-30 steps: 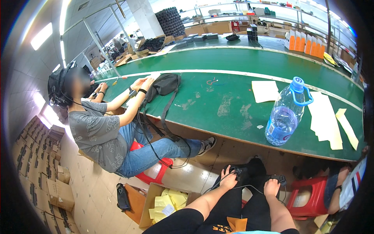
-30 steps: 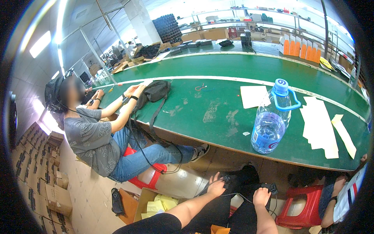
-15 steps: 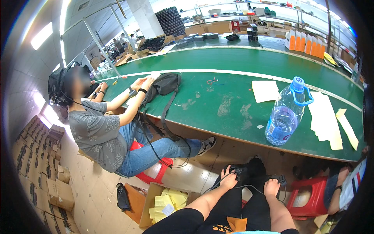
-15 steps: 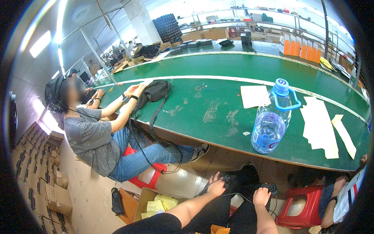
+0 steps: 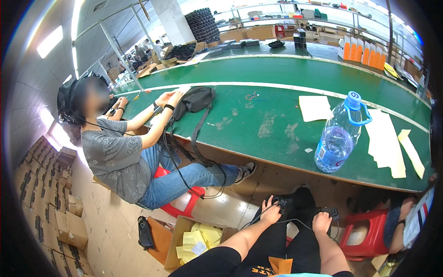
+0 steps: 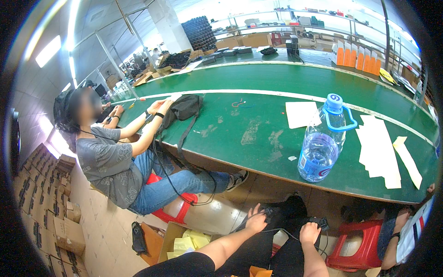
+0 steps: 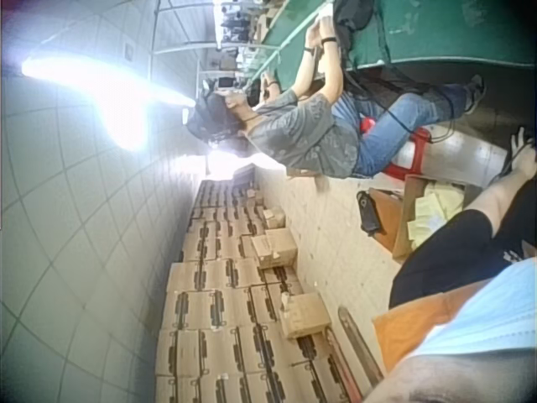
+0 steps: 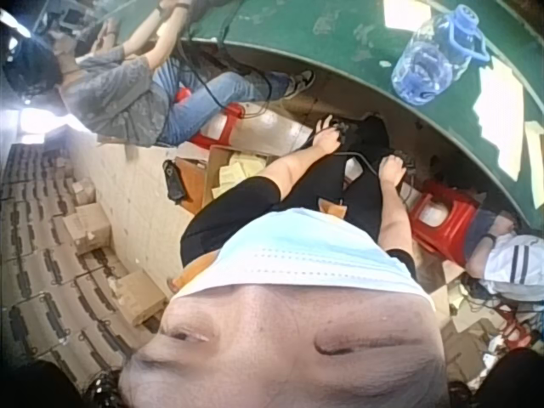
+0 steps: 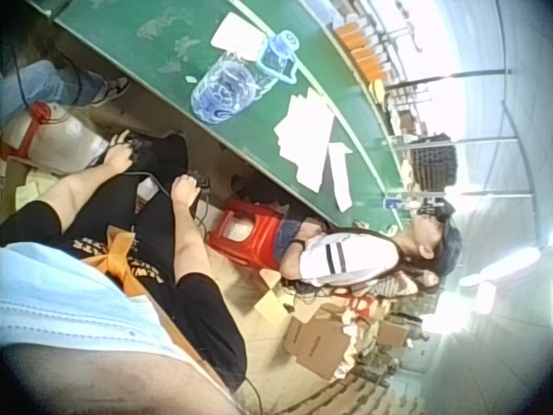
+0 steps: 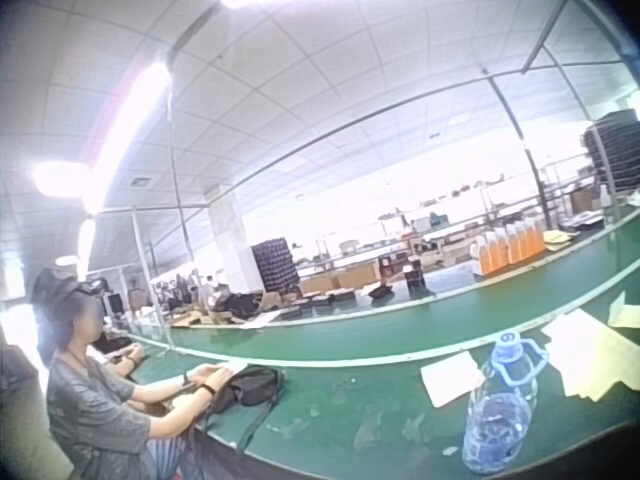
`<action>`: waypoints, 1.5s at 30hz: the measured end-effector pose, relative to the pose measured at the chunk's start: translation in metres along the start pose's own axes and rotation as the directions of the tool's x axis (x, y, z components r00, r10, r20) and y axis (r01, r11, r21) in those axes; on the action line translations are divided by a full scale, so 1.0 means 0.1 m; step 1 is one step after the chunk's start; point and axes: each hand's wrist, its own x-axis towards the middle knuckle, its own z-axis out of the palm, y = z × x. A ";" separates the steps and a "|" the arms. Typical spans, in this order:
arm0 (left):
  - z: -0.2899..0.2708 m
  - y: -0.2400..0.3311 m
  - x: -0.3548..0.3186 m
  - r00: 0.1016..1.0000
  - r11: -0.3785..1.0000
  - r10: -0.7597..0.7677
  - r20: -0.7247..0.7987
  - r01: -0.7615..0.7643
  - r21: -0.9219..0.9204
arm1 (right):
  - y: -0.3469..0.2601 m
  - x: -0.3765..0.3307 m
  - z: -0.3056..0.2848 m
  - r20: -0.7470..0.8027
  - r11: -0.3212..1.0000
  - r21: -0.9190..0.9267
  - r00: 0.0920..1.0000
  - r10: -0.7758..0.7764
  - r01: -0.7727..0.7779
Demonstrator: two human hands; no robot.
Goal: Manipulate and inspect small black electromechanical components and straps at a workshop assembly table.
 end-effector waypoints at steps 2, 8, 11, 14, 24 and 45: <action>0.00 -0.02 -0.02 1.000 1.000 0.002 -0.004 -0.002 0.004 | -0.05 -0.02 -0.06 -0.017 1.000 -0.012 1.000 -0.014 0.014; -0.01 0.04 -0.07 1.000 1.000 0.000 0.021 0.000 0.009 | 0.01 -0.07 -0.03 -0.046 0.998 -0.051 0.999 -0.024 0.022; -0.02 0.05 -0.10 1.000 1.000 0.029 0.005 -0.029 -0.009 | 0.04 -0.10 0.04 -0.066 0.998 -0.065 0.998 -0.007 0.003; -0.03 0.02 -0.12 1.000 1.000 -0.005 0.001 0.005 -0.007 | -0.03 -0.08 -0.04 -0.039 0.996 -0.093 0.999 -0.015 0.011; 0.27 -0.16 0.02 0.986 0.974 -0.038 -0.161 0.000 -0.228 | 0.06 -0.05 0.01 -0.147 0.999 -0.034 0.988 -0.037 0.033; -0.44 -0.99 -1.16 0.856 -0.129 -0.498 0.138 0.085 -0.988 | 0.57 -0.88 -1.88 0.496 -0.031 0.868 0.867 0.051 -0.495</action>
